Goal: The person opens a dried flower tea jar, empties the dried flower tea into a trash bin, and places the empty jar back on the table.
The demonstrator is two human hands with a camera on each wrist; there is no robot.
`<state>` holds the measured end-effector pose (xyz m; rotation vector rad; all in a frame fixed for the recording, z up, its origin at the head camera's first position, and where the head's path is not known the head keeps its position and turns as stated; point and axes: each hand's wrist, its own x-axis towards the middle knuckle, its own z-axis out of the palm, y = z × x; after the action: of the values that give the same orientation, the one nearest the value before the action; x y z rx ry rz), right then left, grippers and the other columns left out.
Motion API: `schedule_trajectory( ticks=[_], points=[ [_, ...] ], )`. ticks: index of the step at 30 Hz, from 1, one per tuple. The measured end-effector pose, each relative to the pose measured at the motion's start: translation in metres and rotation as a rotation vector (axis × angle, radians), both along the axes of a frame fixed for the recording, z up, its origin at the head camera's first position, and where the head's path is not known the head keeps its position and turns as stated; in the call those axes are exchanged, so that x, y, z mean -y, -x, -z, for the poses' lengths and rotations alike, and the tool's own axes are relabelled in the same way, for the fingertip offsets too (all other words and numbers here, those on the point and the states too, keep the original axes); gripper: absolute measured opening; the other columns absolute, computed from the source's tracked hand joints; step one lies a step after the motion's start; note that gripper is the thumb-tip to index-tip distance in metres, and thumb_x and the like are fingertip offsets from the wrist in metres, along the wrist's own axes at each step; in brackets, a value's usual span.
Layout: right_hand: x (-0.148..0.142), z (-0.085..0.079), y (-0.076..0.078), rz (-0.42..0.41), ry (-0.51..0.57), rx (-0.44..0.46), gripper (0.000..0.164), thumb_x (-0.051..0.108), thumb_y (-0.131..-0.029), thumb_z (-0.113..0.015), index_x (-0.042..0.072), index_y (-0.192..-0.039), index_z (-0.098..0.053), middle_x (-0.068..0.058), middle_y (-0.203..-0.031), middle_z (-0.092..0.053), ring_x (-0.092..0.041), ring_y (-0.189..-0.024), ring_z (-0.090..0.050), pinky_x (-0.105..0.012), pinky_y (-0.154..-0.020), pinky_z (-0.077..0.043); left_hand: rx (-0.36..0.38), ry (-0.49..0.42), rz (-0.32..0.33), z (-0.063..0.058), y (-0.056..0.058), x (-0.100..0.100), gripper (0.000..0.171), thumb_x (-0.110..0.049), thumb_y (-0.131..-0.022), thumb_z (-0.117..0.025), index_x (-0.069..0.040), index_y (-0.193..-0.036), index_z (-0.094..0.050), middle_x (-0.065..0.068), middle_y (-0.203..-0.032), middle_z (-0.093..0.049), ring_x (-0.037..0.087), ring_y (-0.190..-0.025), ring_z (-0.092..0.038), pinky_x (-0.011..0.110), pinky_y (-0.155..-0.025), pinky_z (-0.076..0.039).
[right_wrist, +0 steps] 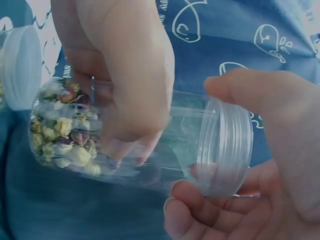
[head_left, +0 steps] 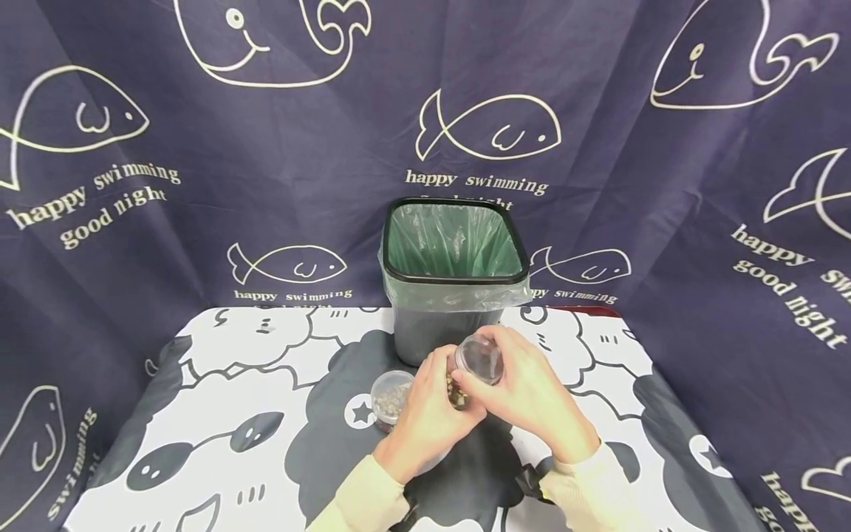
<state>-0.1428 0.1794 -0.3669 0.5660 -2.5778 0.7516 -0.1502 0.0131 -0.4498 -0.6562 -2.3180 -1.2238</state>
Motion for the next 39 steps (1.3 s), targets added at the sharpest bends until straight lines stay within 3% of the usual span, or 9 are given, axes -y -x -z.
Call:
schedule_trajectory(
  ticks=[6,14,20,26,32,39],
  points=[
    [0.006,-0.004,0.0,-0.017,0.072,-0.027,0.057,0.042,-0.079,-0.086,0.016,-0.123,-0.062,0.006,-0.108,-0.066,-0.009,-0.091,-0.063,-0.033,-0.077,-0.054,-0.107,0.008,-0.034,-0.01,0.005,0.006,0.067,-0.023,-0.068,-0.086,-0.01,-0.126,-0.054,-0.001,-0.119,-0.06,0.02,-0.101,-0.059,0.035,-0.087,-0.051],
    [0.013,-0.001,0.001,-0.059,0.145,-0.063,0.052,0.035,-0.08,-0.087,0.016,-0.122,-0.063,0.006,-0.107,-0.067,-0.01,-0.091,-0.063,-0.033,-0.076,-0.054,-0.12,0.049,-0.102,-0.021,0.006,0.02,0.072,-0.025,-0.064,-0.09,-0.012,-0.126,-0.056,-0.005,-0.112,-0.06,0.016,-0.096,-0.057,0.035,-0.084,-0.05],
    [0.015,0.006,0.003,-0.092,0.186,-0.033,0.053,0.03,-0.081,-0.086,0.016,-0.125,-0.062,0.006,-0.109,-0.067,-0.009,-0.092,-0.064,-0.033,-0.077,-0.055,-0.134,0.104,-0.16,-0.024,0.007,0.029,0.065,-0.031,-0.064,-0.09,-0.016,-0.119,-0.058,-0.008,-0.099,-0.058,0.013,-0.091,-0.056,0.033,-0.079,-0.049],
    [0.018,0.012,0.007,-0.114,0.245,0.016,0.049,0.028,-0.083,-0.085,0.018,-0.125,-0.062,0.004,-0.102,-0.07,-0.011,-0.087,-0.066,-0.031,-0.074,-0.055,-0.158,0.137,-0.172,-0.024,0.01,0.037,0.059,-0.03,-0.062,-0.091,-0.016,-0.11,-0.059,-0.01,-0.088,-0.054,0.011,-0.082,-0.053,0.03,-0.071,-0.047],
    [0.02,0.02,0.008,-0.14,0.317,0.073,0.045,0.026,-0.085,-0.083,0.019,-0.124,-0.061,0.007,-0.097,-0.068,-0.005,-0.074,-0.065,-0.026,-0.065,-0.055,-0.22,0.196,-0.169,-0.026,0.012,0.043,0.054,-0.028,-0.061,-0.09,-0.014,-0.104,-0.061,-0.009,-0.083,-0.054,0.012,-0.076,-0.052,0.031,-0.066,-0.046],
    [0.021,0.025,0.012,-0.091,0.248,0.034,0.04,0.03,-0.087,-0.08,0.019,-0.12,-0.061,0.008,-0.089,-0.064,-0.007,-0.069,-0.057,-0.025,-0.061,-0.049,-0.21,0.243,-0.142,-0.026,0.011,0.047,0.052,-0.031,-0.062,-0.09,-0.015,-0.104,-0.062,-0.012,-0.08,-0.053,0.009,-0.074,-0.049,0.028,-0.064,-0.043]
  ],
)
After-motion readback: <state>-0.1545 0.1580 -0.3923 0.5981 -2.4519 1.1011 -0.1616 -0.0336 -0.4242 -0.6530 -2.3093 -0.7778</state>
